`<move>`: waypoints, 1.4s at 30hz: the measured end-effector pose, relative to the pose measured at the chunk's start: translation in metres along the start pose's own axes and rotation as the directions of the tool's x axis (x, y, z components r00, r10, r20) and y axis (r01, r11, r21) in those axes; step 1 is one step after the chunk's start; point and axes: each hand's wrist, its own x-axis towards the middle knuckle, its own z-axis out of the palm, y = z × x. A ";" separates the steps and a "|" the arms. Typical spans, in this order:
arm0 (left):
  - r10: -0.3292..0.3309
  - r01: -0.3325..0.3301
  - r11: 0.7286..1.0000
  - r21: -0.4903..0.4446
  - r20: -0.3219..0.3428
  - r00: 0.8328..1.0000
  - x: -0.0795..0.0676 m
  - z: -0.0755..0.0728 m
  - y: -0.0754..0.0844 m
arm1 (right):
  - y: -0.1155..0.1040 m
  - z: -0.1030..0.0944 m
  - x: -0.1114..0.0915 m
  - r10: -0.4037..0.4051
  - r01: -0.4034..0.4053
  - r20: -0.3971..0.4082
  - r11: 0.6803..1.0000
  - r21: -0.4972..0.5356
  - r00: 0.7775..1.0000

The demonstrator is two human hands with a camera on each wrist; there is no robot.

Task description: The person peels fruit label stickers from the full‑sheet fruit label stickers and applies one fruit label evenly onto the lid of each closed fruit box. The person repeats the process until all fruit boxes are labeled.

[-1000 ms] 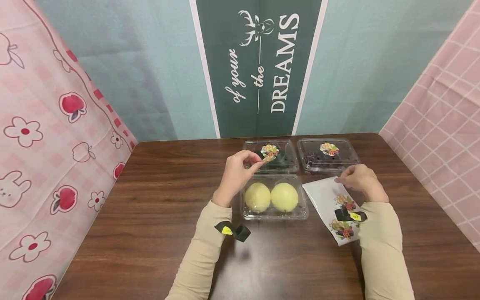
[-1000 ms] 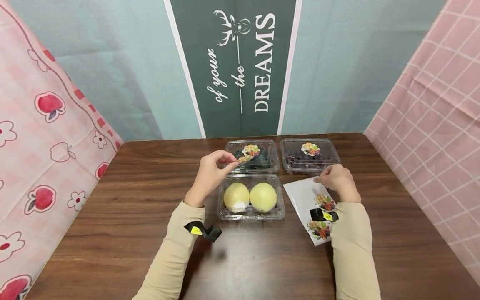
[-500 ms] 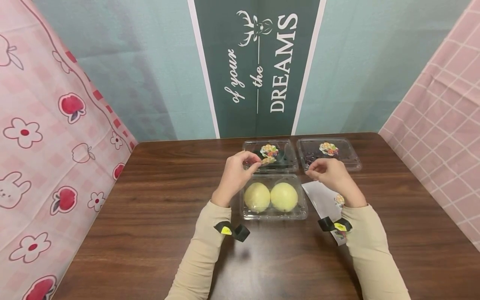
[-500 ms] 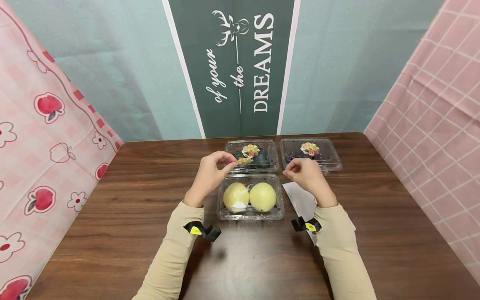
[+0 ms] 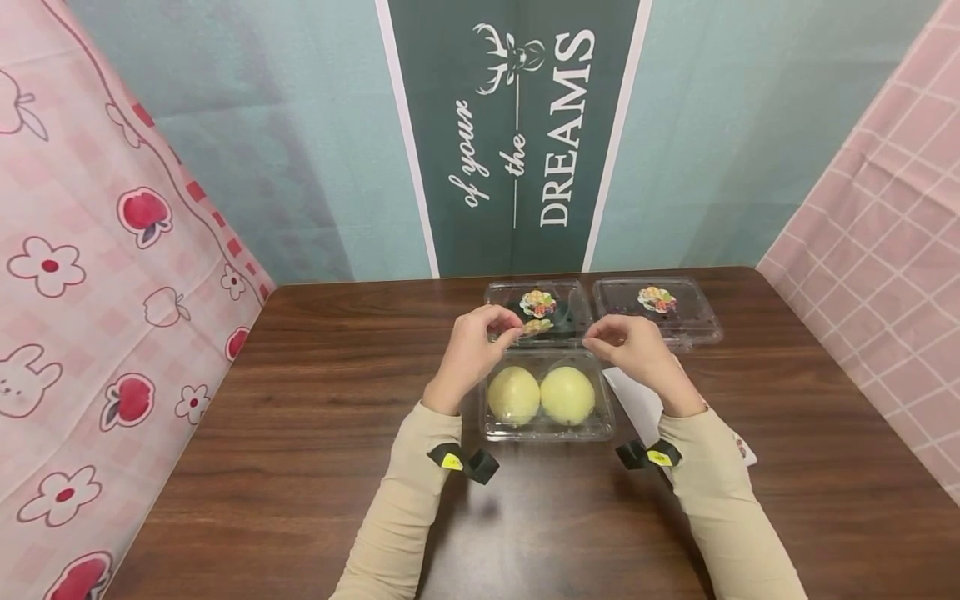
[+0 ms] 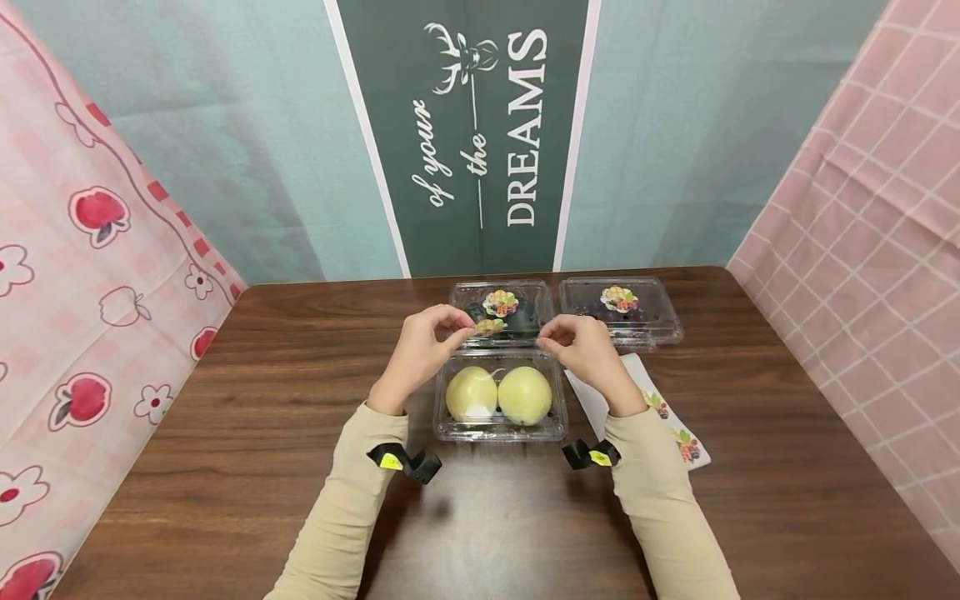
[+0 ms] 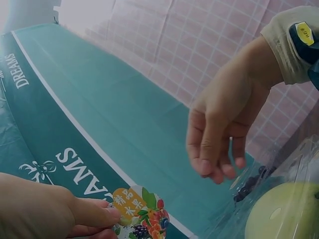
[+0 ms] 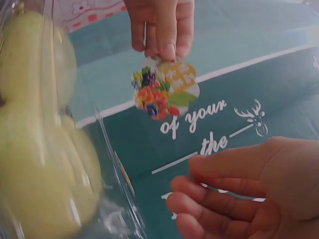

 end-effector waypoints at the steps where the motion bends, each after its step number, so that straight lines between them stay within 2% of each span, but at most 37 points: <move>1: 0.000 0.000 1.000 -0.002 0.000 1.000 0.000 0.000 0.000 | -0.001 0.002 0.002 -0.005 0.005 -0.013 1.000 0.015 1.000; 7: 0.001 0.000 1.000 -0.027 0.018 1.000 0.000 0.001 -0.001 | -0.011 0.016 0.012 -0.015 0.023 -0.081 0.995 0.094 0.997; 16: 0.012 -0.010 0.999 -0.037 0.031 0.999 -0.001 0.001 0.000 | -0.020 0.026 0.015 -0.020 0.034 -0.129 0.994 0.106 0.991; 31: 0.014 -0.013 1.000 -0.023 0.034 0.999 -0.002 0.002 -0.001 | -0.021 0.027 0.012 -0.016 0.029 -0.112 0.993 0.119 0.994; 36: 0.007 -0.006 0.999 -0.034 0.035 0.999 -0.002 0.003 0.000 | -0.019 0.027 0.011 -0.010 0.024 -0.086 0.987 0.162 0.996; 42: 0.010 -0.009 0.999 -0.048 0.029 1.000 0.000 0.003 -0.002 | -0.018 0.026 0.011 -0.009 0.018 -0.031 0.957 0.291 0.999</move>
